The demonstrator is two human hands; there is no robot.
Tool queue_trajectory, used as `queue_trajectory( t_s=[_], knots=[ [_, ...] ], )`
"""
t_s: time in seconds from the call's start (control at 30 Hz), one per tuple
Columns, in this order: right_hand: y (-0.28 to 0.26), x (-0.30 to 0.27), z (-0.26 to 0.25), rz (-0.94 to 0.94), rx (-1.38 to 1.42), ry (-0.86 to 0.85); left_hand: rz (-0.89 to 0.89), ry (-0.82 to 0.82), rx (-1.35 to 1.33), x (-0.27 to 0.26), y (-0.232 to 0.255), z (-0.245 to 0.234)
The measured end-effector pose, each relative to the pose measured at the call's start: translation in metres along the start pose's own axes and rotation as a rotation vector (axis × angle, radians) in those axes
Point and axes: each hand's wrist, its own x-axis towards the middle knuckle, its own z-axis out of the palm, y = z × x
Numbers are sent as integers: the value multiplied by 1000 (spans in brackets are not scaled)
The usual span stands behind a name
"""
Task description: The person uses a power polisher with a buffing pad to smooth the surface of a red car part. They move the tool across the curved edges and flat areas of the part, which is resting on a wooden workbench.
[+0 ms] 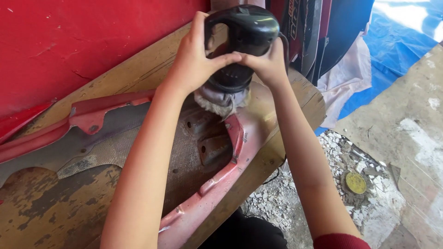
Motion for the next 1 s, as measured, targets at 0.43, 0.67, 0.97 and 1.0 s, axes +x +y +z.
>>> queue_trajectory(
  t_s=[0.43,0.67,0.97,1.0],
  knots=[
    [-26,-47,-35,-79,87,15,60,-120,-164,1,36,40],
    [-6,-13,-25,19,66,18,-266,6,-81,15,10,37],
    [-25,-50,-50,-54,110,-27,-140,-69,-169,8,44,61],
    [-25,-57,-54,-70,150,-17,-108,-104,-214,7,50,66]
  ],
)
